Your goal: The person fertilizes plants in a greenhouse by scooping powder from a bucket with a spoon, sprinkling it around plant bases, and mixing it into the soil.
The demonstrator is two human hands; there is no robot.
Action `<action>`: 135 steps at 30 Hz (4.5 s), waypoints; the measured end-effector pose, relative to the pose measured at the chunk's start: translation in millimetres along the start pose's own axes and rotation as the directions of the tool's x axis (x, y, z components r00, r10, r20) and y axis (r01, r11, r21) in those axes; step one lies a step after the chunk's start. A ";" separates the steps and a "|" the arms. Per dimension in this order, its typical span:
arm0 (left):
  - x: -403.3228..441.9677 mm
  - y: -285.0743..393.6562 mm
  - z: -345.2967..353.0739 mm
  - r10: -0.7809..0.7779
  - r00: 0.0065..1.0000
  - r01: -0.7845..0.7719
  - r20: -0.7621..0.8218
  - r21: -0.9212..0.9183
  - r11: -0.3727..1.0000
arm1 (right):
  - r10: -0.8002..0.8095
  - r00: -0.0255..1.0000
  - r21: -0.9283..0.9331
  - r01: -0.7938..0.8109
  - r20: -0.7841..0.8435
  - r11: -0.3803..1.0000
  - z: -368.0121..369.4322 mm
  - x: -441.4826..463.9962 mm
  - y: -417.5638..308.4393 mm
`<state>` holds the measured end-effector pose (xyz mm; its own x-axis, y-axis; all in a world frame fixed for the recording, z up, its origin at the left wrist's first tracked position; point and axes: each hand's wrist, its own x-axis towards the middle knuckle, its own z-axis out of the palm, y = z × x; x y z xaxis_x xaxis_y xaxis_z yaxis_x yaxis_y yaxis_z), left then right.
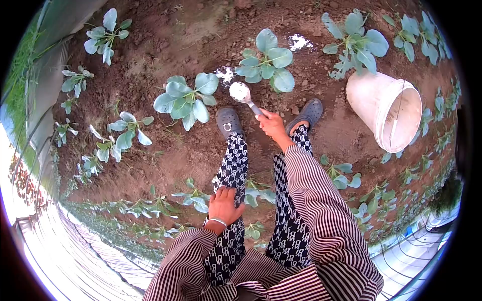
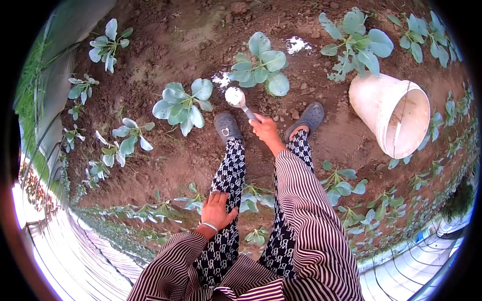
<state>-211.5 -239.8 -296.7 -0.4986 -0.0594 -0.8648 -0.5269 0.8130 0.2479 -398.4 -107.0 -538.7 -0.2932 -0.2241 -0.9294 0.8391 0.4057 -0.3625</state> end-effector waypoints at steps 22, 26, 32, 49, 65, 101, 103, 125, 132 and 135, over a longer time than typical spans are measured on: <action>3.3 -17.2 -7.9 -0.035 0.999 0.032 -0.019 -0.131 0.991 | 0.078 0.987 -0.887 -0.160 -0.140 0.433 45.8 70.3 37.5; -0.8 -26.3 -5.4 -0.038 0.997 0.028 -0.067 -0.150 0.988 | -0.098 0.995 -0.999 0.007 0.002 0.053 105.2 68.7 -40.1; -1.7 -31.2 -5.1 -0.075 0.997 0.073 -0.006 -0.201 0.977 | -0.119 0.973 -0.861 0.230 0.197 0.454 109.9 125.5 4.5; 2.1 -34.0 -21.3 -0.044 0.995 0.026 -0.091 -0.194 0.981 | 0.240 0.942 0.234 -0.185 -0.236 0.955 160.3 34.4 -65.8; 44.6 67.8 -58.0 -0.212 0.977 0.212 -0.003 0.005 0.977 | 0.154 0.982 0.759 -0.021 -0.105 0.651 -181.0 -25.3 -29.8; 409.1 -228.8 -152.1 -0.679 0.732 0.663 0.051 0.173 0.728 | 0.293 0.914 0.612 -0.065 -0.281 0.788 -138.7 -12.0 -123.7; 410.0 -235.0 -139.3 -0.599 0.799 0.568 0.054 0.258 0.782 | 0.289 0.918 0.610 -0.067 -0.273 0.789 -137.6 -11.6 -127.7; 398.7 -307.3 -120.9 -0.537 0.843 0.531 -0.017 0.186 0.827 | 0.303 0.905 0.567 -0.088 -0.297 0.819 -136.3 -3.5 -136.3; 354.8 -344.1 -153.2 -0.610 0.788 0.587 -0.079 -0.203 0.784 | 0.319 0.901 0.559 -0.109 -0.293 0.822 -125.7 -4.8 -138.0; 377.6 -284.4 -171.3 -0.594 0.803 0.592 -0.044 0.165 0.788 | 0.310 0.913 0.600 -0.095 -0.265 0.794 -136.1 -10.7 -139.5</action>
<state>-367.9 -592.6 -619.0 -0.1178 -0.5564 -0.8226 -0.5969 0.7017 -0.3891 -574.7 -40.5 -487.6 -0.1290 0.1564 -0.9792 0.9694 -0.1882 -0.1578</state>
